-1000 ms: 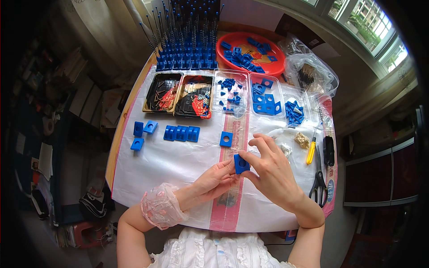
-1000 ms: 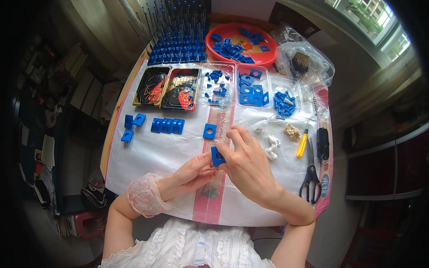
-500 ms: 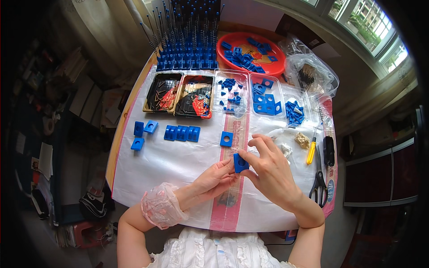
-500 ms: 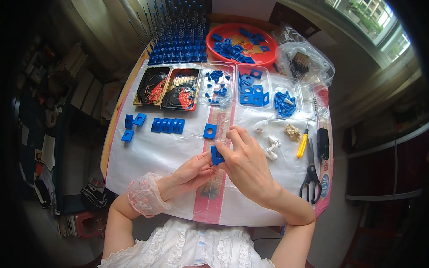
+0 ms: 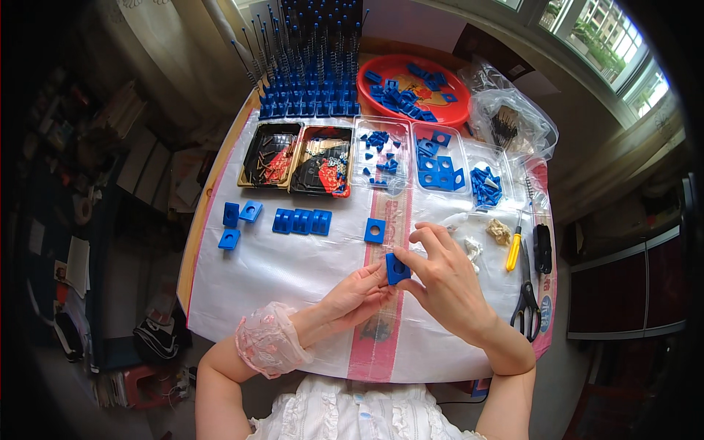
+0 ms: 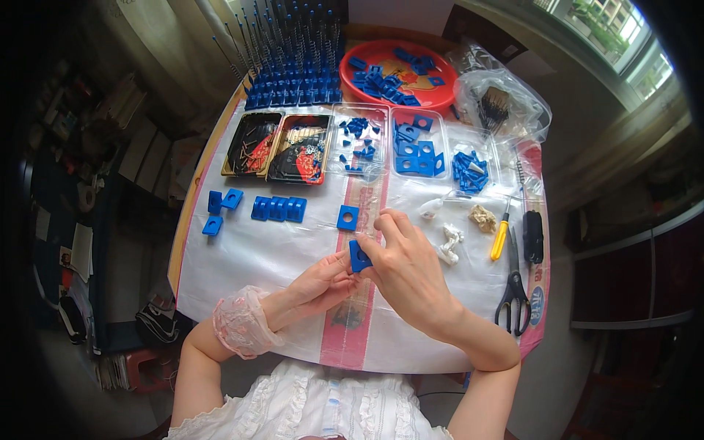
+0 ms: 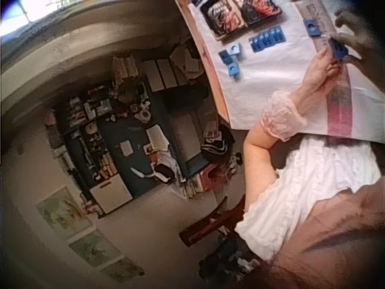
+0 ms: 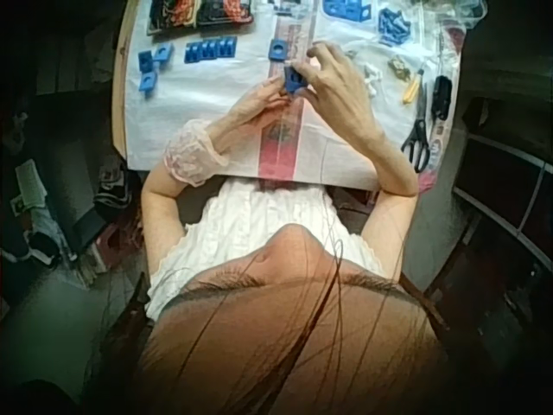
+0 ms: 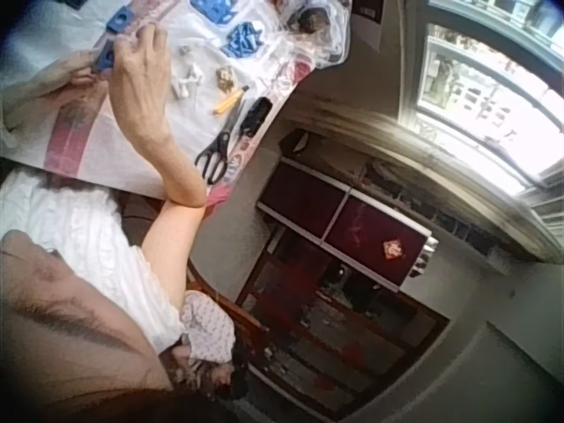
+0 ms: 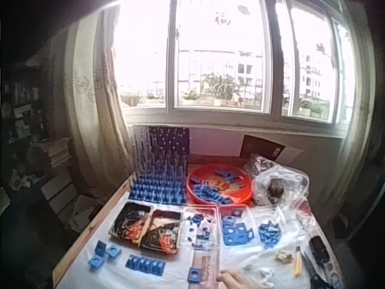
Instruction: Assembling small blue plastic components by applying adhesive and joining parts.
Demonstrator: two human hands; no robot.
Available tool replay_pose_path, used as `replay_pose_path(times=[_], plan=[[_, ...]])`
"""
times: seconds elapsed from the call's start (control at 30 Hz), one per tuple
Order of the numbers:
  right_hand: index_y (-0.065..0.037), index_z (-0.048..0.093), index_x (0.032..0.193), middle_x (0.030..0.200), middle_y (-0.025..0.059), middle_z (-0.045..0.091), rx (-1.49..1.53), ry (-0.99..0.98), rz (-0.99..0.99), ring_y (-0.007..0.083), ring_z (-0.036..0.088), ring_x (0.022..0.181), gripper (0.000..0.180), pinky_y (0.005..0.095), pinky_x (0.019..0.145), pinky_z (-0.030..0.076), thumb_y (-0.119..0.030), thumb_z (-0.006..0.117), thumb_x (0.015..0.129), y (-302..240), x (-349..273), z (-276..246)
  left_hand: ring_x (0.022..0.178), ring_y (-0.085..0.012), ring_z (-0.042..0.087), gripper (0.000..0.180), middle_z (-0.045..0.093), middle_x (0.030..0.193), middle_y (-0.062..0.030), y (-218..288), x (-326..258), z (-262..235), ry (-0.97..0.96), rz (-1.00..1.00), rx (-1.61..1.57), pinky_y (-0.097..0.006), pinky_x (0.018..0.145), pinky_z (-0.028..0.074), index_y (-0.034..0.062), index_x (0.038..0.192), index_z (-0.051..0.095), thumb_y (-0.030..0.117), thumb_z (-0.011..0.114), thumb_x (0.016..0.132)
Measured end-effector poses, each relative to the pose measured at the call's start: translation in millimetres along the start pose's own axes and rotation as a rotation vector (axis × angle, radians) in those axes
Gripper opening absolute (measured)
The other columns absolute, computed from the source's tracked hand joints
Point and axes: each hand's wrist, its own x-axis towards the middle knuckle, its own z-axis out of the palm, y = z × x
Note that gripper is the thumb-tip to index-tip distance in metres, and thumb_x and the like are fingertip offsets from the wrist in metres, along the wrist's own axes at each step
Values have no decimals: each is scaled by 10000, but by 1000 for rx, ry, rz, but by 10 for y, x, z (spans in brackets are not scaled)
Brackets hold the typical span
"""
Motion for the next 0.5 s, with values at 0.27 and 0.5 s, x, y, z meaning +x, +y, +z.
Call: replay_pose_path(times=[0.27, 0.5], plan=[[-30, 654, 1103, 1134, 148, 545, -5, -3, 5, 309, 502, 1176, 482, 392, 917, 469, -109, 808, 654, 6, -8, 3, 899, -54, 557, 259, 624, 1044, 6, 4, -13, 30, 15, 18, 72, -215, 813, 491, 91, 1150, 580, 302, 587, 999], [-26, 656, 1100, 1125, 148, 545, 5, -7, 3, 309, 503, 1168, 474, 391, 921, 467, -105, 806, 658, 5, -1, -2, 886, -72, 563, 289, 613, 1076, -25, 25, -35, 46, 15, -6, 3, -212, 833, 511, 61, 1265, 548, 188, 574, 1007]])
